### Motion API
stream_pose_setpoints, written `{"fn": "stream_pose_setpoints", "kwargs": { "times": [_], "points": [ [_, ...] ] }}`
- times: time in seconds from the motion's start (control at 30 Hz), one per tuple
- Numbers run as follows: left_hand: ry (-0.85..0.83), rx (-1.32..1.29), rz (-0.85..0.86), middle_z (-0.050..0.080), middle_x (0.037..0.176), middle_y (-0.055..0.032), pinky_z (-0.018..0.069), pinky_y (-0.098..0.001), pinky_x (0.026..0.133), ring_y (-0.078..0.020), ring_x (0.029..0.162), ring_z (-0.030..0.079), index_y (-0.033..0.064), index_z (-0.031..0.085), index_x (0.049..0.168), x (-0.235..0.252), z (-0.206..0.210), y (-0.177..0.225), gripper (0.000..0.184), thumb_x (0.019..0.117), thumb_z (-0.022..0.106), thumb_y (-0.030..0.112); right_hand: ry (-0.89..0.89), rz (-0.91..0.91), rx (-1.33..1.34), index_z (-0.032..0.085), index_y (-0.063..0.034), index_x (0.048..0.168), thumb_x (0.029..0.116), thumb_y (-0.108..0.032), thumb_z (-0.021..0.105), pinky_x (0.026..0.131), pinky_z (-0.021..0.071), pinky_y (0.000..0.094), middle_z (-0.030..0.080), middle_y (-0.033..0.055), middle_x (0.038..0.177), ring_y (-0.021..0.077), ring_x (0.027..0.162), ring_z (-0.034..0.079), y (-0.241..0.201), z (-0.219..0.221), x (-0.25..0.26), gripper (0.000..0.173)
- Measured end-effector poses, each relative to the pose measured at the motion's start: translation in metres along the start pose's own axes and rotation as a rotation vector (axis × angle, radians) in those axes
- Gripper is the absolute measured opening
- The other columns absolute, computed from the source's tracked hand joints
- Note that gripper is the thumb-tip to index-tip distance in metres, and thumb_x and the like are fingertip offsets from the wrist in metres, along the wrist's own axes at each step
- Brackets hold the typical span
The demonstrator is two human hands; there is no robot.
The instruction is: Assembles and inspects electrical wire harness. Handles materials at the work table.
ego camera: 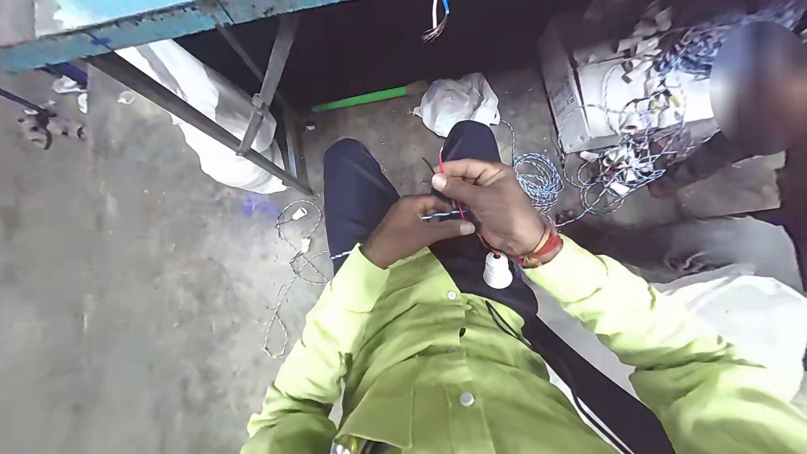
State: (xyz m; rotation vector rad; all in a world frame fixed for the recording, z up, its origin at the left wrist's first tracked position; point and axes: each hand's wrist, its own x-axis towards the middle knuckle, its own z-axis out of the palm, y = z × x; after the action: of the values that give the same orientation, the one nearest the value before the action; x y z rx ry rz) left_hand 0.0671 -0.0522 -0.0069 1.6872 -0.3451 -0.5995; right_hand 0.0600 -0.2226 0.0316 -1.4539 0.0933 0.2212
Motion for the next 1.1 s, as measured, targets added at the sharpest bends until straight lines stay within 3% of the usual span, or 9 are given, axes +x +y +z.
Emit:
{"fn": "stream_pose_setpoints", "kwargs": {
  "times": [0.17, 0.33, 0.43, 0.6, 0.7, 0.8, 0.87, 0.97, 1.1],
  "points": [
    [0.209, 0.136, -0.011, 0.076, 0.087, 0.0014, 0.0582, -0.0363, 0.073, -0.0077, 0.078, 0.070, 0.0138, 0.081, 0.092, 0.010, 0.009, 0.005, 0.016, 0.0880, 0.082, 0.030, 0.050, 0.015, 0.211, 0.067, 0.0003, 0.112, 0.0946, 0.001, 0.068, 0.060, 0.0533, 0.0223, 0.067, 0.0035, 0.085, 0.0072, 0.065, 0.059, 0.003, -0.002, 0.011, 0.017],
    [0.236, 0.079, -0.050, 0.075, 0.085, -0.0012, 0.0554, -0.0279, 0.063, -0.0068, 0.070, 0.066, 0.0101, 0.078, 0.093, 0.002, 0.018, 0.013, 0.011, 0.0898, 0.080, 0.021, 0.067, 0.024, 0.251, 0.066, -0.0001, 0.115, 0.0923, 0.002, 0.068, 0.055, 0.0491, 0.0203, 0.068, 0.0032, 0.085, 0.0054, 0.063, 0.058, 0.001, 0.000, 0.010, 0.023],
    [0.228, 0.044, -0.095, 0.076, 0.090, 0.0016, 0.0584, -0.0278, 0.073, -0.0047, 0.079, 0.069, 0.0098, 0.079, 0.095, 0.004, 0.020, 0.013, 0.009, 0.0913, 0.078, 0.018, 0.057, 0.014, 0.257, 0.065, 0.0015, 0.119, 0.0925, 0.003, 0.068, 0.058, 0.0503, 0.0213, 0.068, 0.0049, 0.088, 0.0059, 0.066, 0.059, -0.001, 0.001, 0.006, 0.026],
    [0.232, -0.002, -0.154, 0.073, 0.080, 0.0046, 0.0500, -0.0187, 0.059, -0.0009, 0.065, 0.061, 0.0084, 0.078, 0.092, 0.006, 0.019, 0.017, 0.005, 0.0908, 0.073, 0.006, 0.023, 0.021, 0.152, 0.064, 0.0004, 0.119, 0.0905, 0.005, 0.069, 0.062, 0.0529, 0.0251, 0.067, 0.0077, 0.095, 0.0093, 0.073, 0.061, -0.007, 0.001, -0.001, 0.030],
    [0.240, -0.048, -0.113, 0.072, 0.076, 0.0052, 0.0480, -0.0173, 0.056, -0.0003, 0.061, 0.059, 0.0080, 0.078, 0.090, 0.005, 0.013, 0.015, 0.005, 0.0902, 0.073, 0.007, 0.138, -0.189, -0.087, 0.060, -0.0024, 0.133, 0.0910, -0.005, 0.074, 0.080, 0.0576, 0.0334, 0.065, 0.0119, 0.119, 0.0172, 0.096, 0.066, -0.001, -0.012, -0.003, 0.045],
    [0.254, -0.113, -0.084, 0.066, 0.067, 0.0059, 0.0411, -0.0173, 0.049, -0.0003, 0.052, 0.050, 0.0088, 0.078, 0.086, 0.004, 0.000, 0.013, 0.008, 0.0912, 0.072, 0.010, 0.240, -0.520, -0.288, 0.064, 0.0033, 0.109, 0.0918, -0.008, 0.072, 0.068, 0.0591, 0.0292, 0.067, 0.0099, 0.092, 0.0123, 0.077, 0.066, 0.004, -0.025, -0.022, 0.022],
    [0.253, -0.167, -0.081, 0.066, 0.066, 0.0045, 0.0386, -0.0173, 0.047, -0.0008, 0.050, 0.047, 0.0076, 0.079, 0.088, 0.001, -0.008, 0.016, 0.009, 0.0920, 0.072, 0.012, 0.058, -0.529, -0.400, 0.071, 0.0044, 0.100, 0.0983, -0.012, 0.065, 0.069, 0.0574, 0.0255, 0.070, 0.0084, 0.085, 0.0088, 0.074, 0.066, 0.010, -0.037, -0.035, 0.017],
    [0.244, -0.187, -0.094, 0.064, 0.064, 0.0053, 0.0389, -0.0173, 0.047, -0.0008, 0.049, 0.046, 0.0078, 0.079, 0.088, -0.005, -0.010, 0.030, 0.011, 0.0928, 0.070, 0.012, -0.183, -0.418, -0.682, 0.071, 0.0018, 0.122, 0.1045, -0.010, 0.049, 0.100, 0.0527, 0.0376, 0.073, 0.0155, 0.118, 0.0227, 0.111, 0.069, 0.021, -0.048, -0.035, 0.031],
    [0.167, -0.277, -0.109, 0.059, 0.060, 0.0075, 0.0403, -0.0164, 0.047, 0.0000, 0.048, 0.047, 0.0080, 0.080, 0.089, -0.022, -0.002, 0.037, 0.015, 0.0932, 0.066, 0.013, -0.204, -0.445, -0.748, 0.035, -0.0007, 0.158, 0.1072, -0.013, 0.049, 0.119, 0.0374, 0.0412, 0.051, 0.0185, 0.152, 0.0292, 0.142, 0.049, 0.029, -0.029, -0.022, 0.054]
  ]
}}
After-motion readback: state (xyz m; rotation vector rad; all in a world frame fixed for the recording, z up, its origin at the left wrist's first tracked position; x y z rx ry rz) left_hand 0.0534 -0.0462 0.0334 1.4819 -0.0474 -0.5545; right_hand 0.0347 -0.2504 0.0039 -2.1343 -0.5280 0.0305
